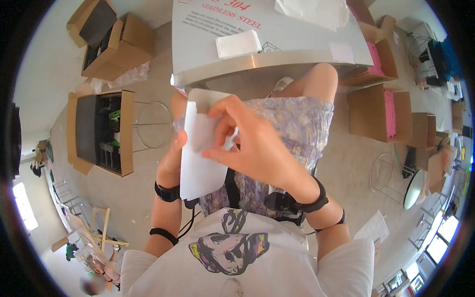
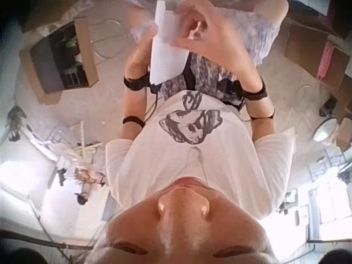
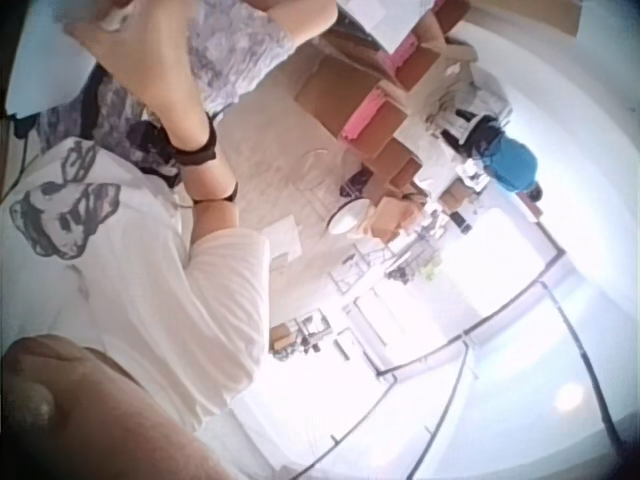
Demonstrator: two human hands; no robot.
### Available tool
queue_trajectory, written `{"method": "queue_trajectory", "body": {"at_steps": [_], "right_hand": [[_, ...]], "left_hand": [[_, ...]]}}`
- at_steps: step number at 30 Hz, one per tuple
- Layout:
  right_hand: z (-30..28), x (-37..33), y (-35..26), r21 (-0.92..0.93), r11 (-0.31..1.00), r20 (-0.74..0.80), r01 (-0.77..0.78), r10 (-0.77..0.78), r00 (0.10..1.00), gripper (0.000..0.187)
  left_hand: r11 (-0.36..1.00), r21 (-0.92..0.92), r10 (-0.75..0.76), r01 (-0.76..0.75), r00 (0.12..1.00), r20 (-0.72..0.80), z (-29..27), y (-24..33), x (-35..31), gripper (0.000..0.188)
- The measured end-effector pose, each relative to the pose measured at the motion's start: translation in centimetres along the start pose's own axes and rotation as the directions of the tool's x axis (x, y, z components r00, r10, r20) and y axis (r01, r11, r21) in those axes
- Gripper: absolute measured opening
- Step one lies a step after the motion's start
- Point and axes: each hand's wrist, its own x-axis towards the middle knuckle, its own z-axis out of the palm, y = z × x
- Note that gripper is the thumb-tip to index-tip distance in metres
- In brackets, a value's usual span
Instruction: Folding and assembling small white paper boxes or inserts on a stainless steel table.
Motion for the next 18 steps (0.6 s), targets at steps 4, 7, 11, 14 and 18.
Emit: {"method": "queue_trajectory", "body": {"at_steps": [4, 7, 11, 14, 18], "right_hand": [[0.1, -0.1, 0.8, 0.107, 0.986, 0.001, -0.131, 0.131, 0.991, 0.035], [-0.3, -0.3, 2.4, 0.133, 0.991, -0.087, 0.030, -0.019, 0.996, 0.033], [-0.4, -1.9, 4.9, 0.457, 0.889, -0.102, 0.023, 0.026, 0.994, 0.035], [0.0, -2.6, 5.9, 0.574, 0.815, -0.121, 0.084, -0.017, 0.993, 0.035], [0.6, -2.8, 6.4, 0.579, 0.779, -0.239, 0.240, -0.119, 0.964, 0.035]], "left_hand": [[1.000, 0.022, -0.002, 0.001, 0.999, 0.054, -1.0, -0.8, 0.8, 0.094], [0.991, 0.131, -0.021, 0.003, 0.990, 0.140, -1.3, -0.2, 2.2, 0.092], [0.431, 0.896, 0.475, -0.109, 0.871, -0.123, 2.3, 0.4, 1.2, 0.098], [0.184, 0.980, 0.636, -0.073, 0.769, -0.062, 3.6, 0.9, 0.7, 0.102], [0.348, 0.934, 0.518, -0.078, 0.847, -0.122, 4.1, 0.6, 0.4, 0.106]]}}
